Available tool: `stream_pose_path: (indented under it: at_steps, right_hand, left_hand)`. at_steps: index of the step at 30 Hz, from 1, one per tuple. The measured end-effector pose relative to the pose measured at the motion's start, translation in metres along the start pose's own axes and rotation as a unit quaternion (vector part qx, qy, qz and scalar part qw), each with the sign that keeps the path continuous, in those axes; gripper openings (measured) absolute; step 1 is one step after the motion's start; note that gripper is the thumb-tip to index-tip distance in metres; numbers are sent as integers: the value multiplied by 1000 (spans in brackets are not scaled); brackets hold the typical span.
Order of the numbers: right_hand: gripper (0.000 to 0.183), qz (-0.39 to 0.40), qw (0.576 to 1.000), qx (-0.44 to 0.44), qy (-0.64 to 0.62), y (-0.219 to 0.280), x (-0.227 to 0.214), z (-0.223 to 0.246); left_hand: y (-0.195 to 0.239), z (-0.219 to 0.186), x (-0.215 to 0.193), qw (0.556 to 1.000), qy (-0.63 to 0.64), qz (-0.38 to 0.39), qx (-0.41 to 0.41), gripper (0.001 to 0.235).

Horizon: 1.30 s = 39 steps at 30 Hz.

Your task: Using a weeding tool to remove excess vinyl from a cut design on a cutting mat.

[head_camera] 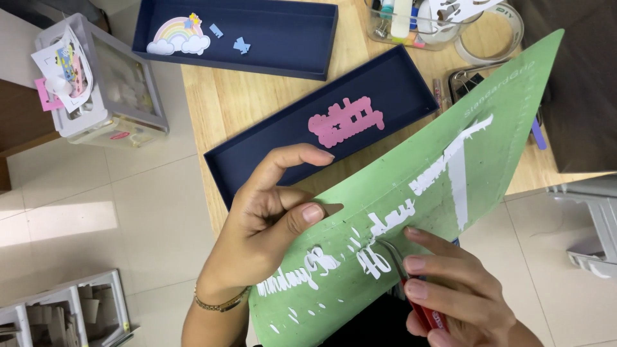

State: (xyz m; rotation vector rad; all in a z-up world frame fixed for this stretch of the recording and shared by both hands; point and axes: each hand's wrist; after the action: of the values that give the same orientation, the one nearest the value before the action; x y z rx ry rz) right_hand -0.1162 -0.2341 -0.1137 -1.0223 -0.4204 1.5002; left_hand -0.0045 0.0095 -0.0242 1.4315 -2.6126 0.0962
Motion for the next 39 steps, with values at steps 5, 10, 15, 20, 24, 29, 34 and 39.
stream_pose_path:
  at_steps: [5, 10, 15, 20, 24, 29, 34, 39]
  right_hand:
    - [55, 6, 1000, 29, -1, 4, 3, 4]
    - [53, -45, 999, 3, -20, 19, 16, -3]
    - [52, -73, 997, -13, -3, 29, 27, -6]
    - [49, -90, 996, -19, 8, 28, 33, -6]
    - [50, -94, 995, -21, 13, 31, 35, -8]
    - [43, -108, 992, -43, 43, 29, 38, -9]
    - [33, -103, 993, -33, 47, 30, 39, -8]
    - [28, -126, 991, 0, 34, 33, 42, -7]
  left_hand:
    - [0, 7, 1, 1000, 10, -3, 1, 39]
    - [0, 16, 2, 1000, 11, -12, -2, 41]
    - [0, 23, 3, 999, 23, -18, -15, 41]
    - [0, 31, 4, 999, 32, -30, -17, 41]
    - [-1, 40, 4, 997, 56, -38, -25, 42]
    - [0, 50, 3, 997, 67, -37, -26, 41]
    - [2, 48, 5, 997, 53, -49, -20, 40]
    - [2, 50, 7, 996, 64, -54, -25, 40]
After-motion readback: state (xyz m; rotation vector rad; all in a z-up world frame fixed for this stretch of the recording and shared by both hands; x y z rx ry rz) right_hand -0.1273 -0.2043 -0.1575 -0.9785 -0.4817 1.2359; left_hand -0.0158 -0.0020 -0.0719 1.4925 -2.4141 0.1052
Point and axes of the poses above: each hand's wrist, its own y-axis away from the middle knuckle, its own x-axis out of the palm, z = x × y
